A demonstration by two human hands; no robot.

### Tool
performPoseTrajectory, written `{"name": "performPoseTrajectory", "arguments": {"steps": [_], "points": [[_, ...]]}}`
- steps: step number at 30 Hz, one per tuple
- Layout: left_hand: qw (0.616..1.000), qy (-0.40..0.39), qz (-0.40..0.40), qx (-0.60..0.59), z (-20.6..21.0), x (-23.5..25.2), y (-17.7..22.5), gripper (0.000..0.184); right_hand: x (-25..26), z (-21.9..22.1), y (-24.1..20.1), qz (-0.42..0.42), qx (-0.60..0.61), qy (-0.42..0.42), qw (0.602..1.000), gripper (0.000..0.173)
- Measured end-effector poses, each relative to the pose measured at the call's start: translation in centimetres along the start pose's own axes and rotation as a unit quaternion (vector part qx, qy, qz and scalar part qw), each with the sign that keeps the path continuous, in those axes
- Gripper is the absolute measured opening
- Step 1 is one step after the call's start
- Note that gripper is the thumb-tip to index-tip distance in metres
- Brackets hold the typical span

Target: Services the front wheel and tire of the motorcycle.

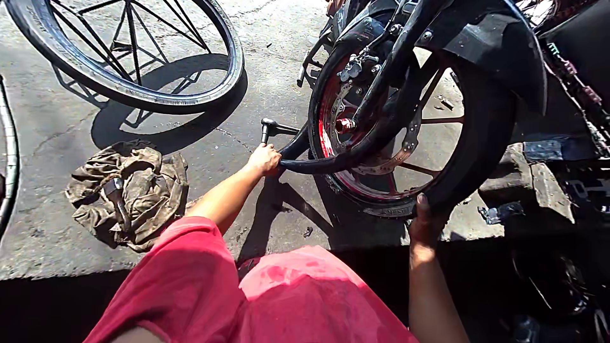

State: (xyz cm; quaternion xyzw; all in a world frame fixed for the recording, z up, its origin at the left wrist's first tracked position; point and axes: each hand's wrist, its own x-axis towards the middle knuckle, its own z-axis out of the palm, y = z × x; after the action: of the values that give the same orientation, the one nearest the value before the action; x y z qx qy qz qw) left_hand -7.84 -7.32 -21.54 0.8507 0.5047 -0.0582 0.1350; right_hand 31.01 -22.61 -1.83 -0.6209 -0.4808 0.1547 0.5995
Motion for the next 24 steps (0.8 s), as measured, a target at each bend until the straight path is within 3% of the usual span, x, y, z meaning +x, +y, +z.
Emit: {"name": "performPoseTrajectory", "arguments": {"steps": [3, 5, 8, 10, 14, 16, 19, 21, 24], "points": [[0.997, 0.03, -0.052, 0.043, -3.6, -4.5, -5.4, 0.025, 0.2, 0.0, 0.6, 0.0, 0.004, 0.01, 1.0, 0.093], [0.996, -0.01, -0.07, 0.05, -6.2, -7.8, -5.8, 0.032, 0.3, -0.1, 1.5, 0.002, 0.024, 0.017, 1.0, 0.095], [0.974, -0.214, -0.063, 0.043, -10.7, -11.0, -2.3, 0.062, 0.6, -0.2, 2.5, 0.005, 0.057, 0.022, 0.998, 0.098], [0.948, -0.318, -0.025, 0.012, -11.5, -11.4, 0.4, 0.078, 0.9, -0.5, 2.5, 0.005, 0.047, 0.016, 0.999, 0.097], [0.901, -0.375, 0.103, -0.194, -12.4, -8.4, 3.7, 0.079, 2.0, -0.9, 1.6, 0.024, 0.038, 0.014, 0.999, 0.098], [0.906, -0.284, 0.129, -0.287, -15.2, -5.2, 3.5, 0.066, 2.5, -1.3, 1.9, 0.046, 0.053, 0.004, 0.998, 0.099], [0.937, 0.07, 0.118, -0.322, -18.0, 2.0, 1.6, 0.048, 2.8, -1.9, 2.9, 0.069, 0.071, -0.021, 0.995, 0.091], [0.903, 0.271, 0.054, -0.329, -21.0, 6.9, 0.9, 0.044, 2.5, -1.1, 1.9, 0.063, 0.009, 0.017, 0.998, 0.077], [0.872, 0.388, 0.038, -0.294, -25.8, 13.0, 0.2, 0.052, 2.9, 0.3, 0.0, 0.073, -0.143, 0.129, 0.979, 0.079]]}}
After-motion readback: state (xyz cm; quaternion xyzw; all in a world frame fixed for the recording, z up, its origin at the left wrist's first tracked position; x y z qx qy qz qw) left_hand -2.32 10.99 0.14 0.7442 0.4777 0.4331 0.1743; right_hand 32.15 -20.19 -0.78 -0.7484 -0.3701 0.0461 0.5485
